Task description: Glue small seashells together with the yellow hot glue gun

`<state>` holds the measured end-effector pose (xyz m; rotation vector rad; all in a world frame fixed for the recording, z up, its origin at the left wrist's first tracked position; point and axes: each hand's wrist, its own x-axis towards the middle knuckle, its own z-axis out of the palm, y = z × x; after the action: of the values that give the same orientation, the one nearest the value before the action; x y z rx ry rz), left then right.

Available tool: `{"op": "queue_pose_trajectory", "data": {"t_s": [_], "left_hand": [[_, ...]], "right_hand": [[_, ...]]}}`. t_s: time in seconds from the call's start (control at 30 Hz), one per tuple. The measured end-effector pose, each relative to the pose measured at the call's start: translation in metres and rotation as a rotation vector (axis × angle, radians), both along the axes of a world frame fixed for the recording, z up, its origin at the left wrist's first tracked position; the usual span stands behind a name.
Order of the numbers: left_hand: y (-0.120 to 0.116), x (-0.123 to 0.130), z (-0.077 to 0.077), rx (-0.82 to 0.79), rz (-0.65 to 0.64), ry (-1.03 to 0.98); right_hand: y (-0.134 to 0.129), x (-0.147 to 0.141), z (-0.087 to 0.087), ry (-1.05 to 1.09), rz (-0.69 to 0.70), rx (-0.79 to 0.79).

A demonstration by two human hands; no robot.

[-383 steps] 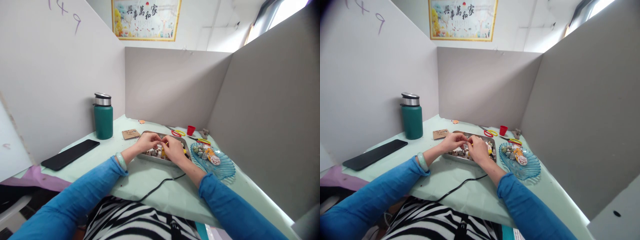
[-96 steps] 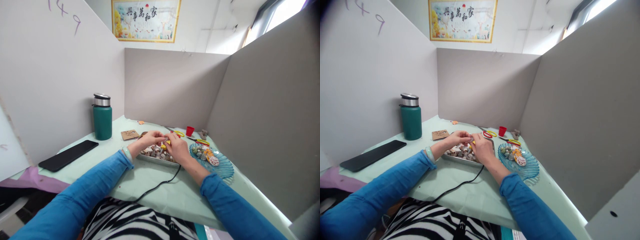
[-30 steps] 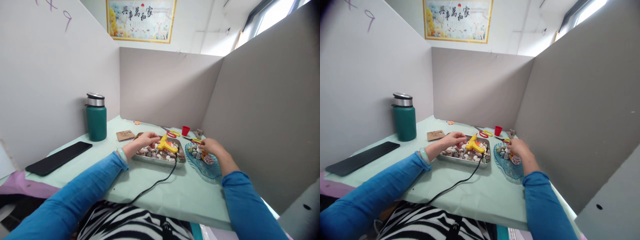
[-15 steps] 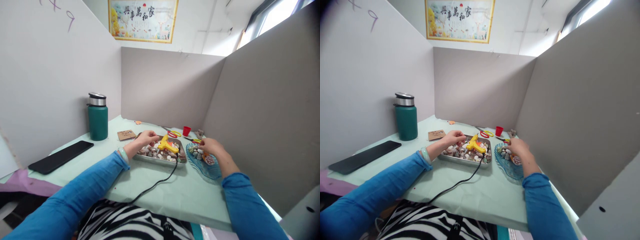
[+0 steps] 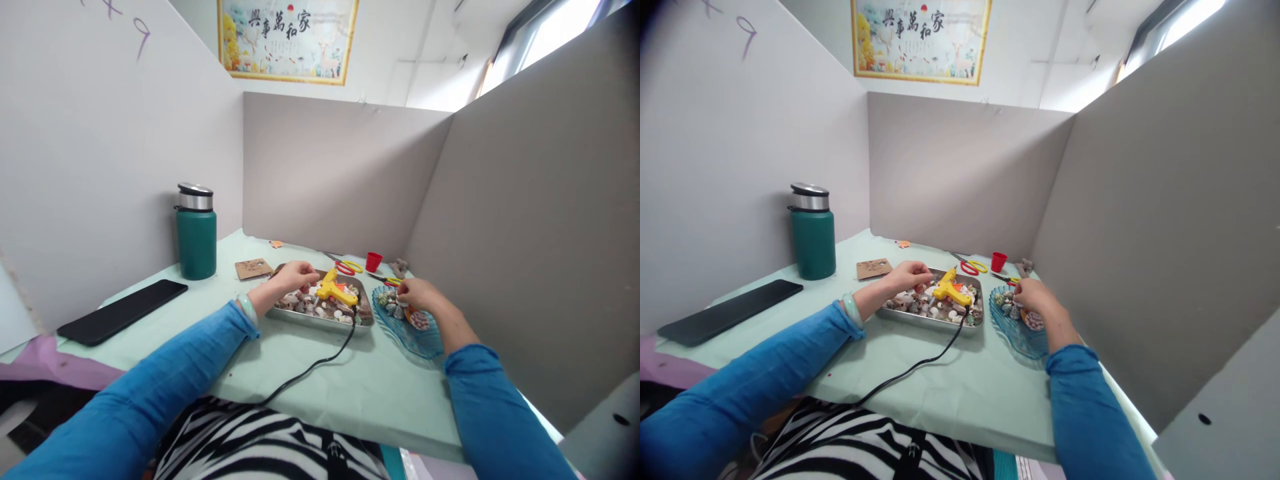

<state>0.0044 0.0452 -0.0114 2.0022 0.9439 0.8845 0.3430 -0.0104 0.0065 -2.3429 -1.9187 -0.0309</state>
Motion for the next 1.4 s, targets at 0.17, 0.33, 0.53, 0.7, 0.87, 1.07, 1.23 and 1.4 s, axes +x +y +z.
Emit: {"op": "queue_pose_trajectory", "data": {"t_s": [0.17,0.33,0.53,0.7,0.87,1.07,1.23,1.4], "left_hand": [[-0.002,0.000,0.000,0.021,-0.001,0.005],[-0.001,-0.001,0.000,0.045,0.039,0.039],[-0.004,-0.001,0.004,0.065,0.140,0.108],[-0.009,0.001,0.006,0.142,0.151,0.223],[-0.014,0.001,0.007,0.391,0.168,0.371],[-0.014,-0.001,0.009,0.393,0.171,0.429],[-0.008,-0.007,0.011,0.357,0.243,0.479],[-0.007,-0.012,0.014,0.370,0.305,0.489]], "right_hand": [[-0.012,-0.012,0.012,-0.017,-0.042,0.161],[-0.027,-0.048,0.023,0.089,0.126,0.555],[-0.045,-0.118,0.021,0.079,0.481,0.422],[-0.047,-0.144,0.010,-0.086,0.466,0.343],[-0.040,-0.142,0.002,-0.136,0.404,0.298],[-0.033,-0.147,-0.004,-0.125,0.339,0.193],[-0.028,-0.152,-0.007,-0.108,0.274,0.088],[-0.028,-0.150,-0.009,-0.059,0.300,0.097]]}}
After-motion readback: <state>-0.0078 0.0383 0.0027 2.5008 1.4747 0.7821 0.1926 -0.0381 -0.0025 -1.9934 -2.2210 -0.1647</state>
